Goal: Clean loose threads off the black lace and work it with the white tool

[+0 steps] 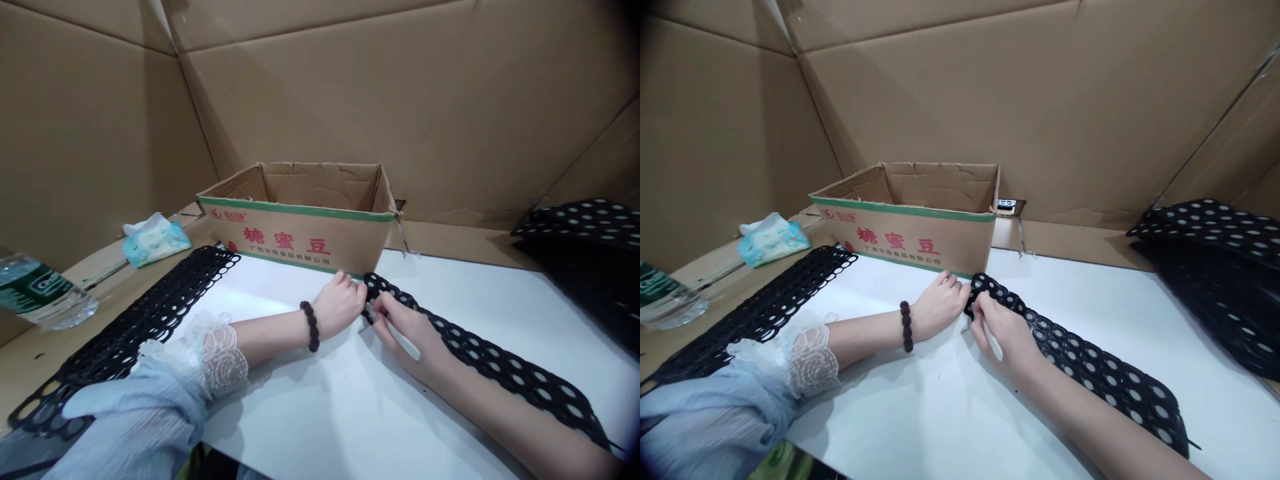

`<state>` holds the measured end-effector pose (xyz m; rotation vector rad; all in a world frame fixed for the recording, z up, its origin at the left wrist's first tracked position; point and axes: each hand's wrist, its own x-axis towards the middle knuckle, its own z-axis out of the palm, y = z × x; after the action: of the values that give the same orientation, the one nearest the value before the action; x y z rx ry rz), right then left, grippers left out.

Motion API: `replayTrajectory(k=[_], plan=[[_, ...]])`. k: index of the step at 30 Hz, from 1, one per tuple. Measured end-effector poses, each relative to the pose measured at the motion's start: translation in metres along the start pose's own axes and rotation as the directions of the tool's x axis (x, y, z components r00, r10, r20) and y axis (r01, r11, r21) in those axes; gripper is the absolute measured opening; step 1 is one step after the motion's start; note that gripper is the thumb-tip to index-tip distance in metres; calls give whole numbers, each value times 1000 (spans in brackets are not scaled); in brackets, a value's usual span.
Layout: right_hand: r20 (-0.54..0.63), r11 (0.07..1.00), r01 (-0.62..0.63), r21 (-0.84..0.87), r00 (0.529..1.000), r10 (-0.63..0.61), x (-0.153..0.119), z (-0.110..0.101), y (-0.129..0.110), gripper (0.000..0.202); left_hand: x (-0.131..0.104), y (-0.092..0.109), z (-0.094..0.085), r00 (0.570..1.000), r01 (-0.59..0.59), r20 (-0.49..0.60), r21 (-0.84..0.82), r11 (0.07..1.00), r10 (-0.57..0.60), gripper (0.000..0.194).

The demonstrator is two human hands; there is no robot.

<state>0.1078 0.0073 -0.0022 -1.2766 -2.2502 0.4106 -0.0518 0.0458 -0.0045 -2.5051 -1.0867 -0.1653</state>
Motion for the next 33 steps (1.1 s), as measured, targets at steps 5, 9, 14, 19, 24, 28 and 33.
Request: replayTrajectory(k=[5,9,14,19,24,28,33], plan=[[-150,996,-90,-1,985,89,-6,-7,9,12,2,-2,3,998,64,9,-97,993,-63,21],[-153,968,-173,185,967,202,-7,-11,13,22,3,-4,2,986,165,47,-251,954,-158,17],[-328,978,-149,149,925,191,-1,-14,25,22,4,-16,-2,955,295,193,-547,783,-225,12],[-284,980,-198,2,940,190,6,-5,45,32,10,-26,-7,893,449,407,-794,410,-191,15],[-205,979,-203,11,958,201,7,2,46,33,11,-25,-7,862,500,490,-864,63,-130,23],[-195,984,-177,25,964,178,6,1,44,25,10,-29,-2,870,487,492,-863,-132,-5,25],[-182,988,-151,-21,973,144,4,4,45,24,11,-36,0,866,500,478,-828,-255,146,19]])
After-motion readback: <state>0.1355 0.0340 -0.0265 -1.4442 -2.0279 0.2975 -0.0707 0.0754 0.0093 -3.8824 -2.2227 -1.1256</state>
